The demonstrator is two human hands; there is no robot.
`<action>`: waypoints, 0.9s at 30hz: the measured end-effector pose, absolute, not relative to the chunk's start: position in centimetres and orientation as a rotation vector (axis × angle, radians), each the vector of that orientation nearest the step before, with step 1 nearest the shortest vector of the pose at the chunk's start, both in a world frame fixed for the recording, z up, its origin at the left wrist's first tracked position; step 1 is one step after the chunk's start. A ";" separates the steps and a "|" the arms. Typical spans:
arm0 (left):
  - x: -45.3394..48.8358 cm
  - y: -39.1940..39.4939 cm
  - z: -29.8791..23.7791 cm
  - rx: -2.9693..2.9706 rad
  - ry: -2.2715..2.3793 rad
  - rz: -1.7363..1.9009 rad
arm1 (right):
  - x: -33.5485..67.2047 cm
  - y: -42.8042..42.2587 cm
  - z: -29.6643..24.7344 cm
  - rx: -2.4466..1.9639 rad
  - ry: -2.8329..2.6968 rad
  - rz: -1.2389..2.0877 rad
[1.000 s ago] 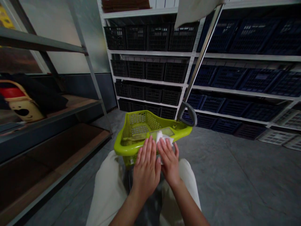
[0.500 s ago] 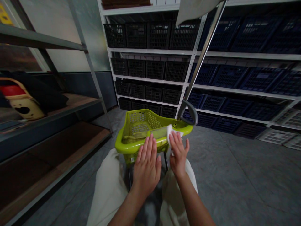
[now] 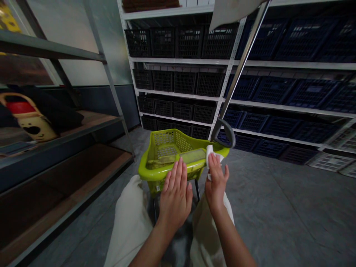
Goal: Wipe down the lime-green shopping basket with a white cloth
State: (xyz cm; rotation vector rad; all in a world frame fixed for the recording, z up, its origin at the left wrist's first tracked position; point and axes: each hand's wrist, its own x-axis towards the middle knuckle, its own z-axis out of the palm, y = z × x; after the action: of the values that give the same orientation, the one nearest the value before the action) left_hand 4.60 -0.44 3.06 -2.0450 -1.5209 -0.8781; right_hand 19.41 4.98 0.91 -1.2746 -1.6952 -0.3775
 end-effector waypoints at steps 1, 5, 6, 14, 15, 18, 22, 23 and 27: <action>4.6 -0.4 3.0 -2.041 -1.515 -0.882 | 19.1 4.6 1.0 -1.203 -1.804 -0.383; 4.6 -0.4 2.9 -2.036 -1.511 -0.889 | 19.2 4.0 1.1 -0.987 -2.074 -0.399; 4.6 -0.4 2.9 -2.039 -1.515 -0.886 | 19.6 4.4 1.0 -1.036 -2.011 -0.392; 4.7 -0.4 2.9 -2.038 -1.528 -0.865 | 18.8 4.2 1.0 -1.123 -1.897 -0.357; 4.7 -0.4 2.9 -2.035 -1.530 -0.862 | 18.5 3.7 1.1 -1.049 -1.997 -0.361; 4.7 -0.4 3.0 -2.043 -1.540 -0.847 | 19.0 4.0 0.9 -1.034 -1.990 -0.379; 4.7 -0.5 3.2 -2.057 -1.537 -0.856 | 20.4 6.5 -0.2 -1.262 -1.576 -0.391; 4.7 -0.5 3.1 -2.055 -1.539 -0.860 | 20.3 6.6 -0.3 -1.291 -1.538 -0.385; 4.8 -0.4 2.9 -2.047 -1.548 -0.869 | 18.3 4.4 -0.2 -1.126 -1.876 -0.370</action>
State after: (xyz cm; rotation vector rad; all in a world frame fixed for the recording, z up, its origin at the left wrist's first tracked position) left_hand 4.78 -0.38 2.95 -2.0468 -1.5478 -0.8691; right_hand 18.35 4.39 -0.16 -1.1258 -1.8764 -0.3697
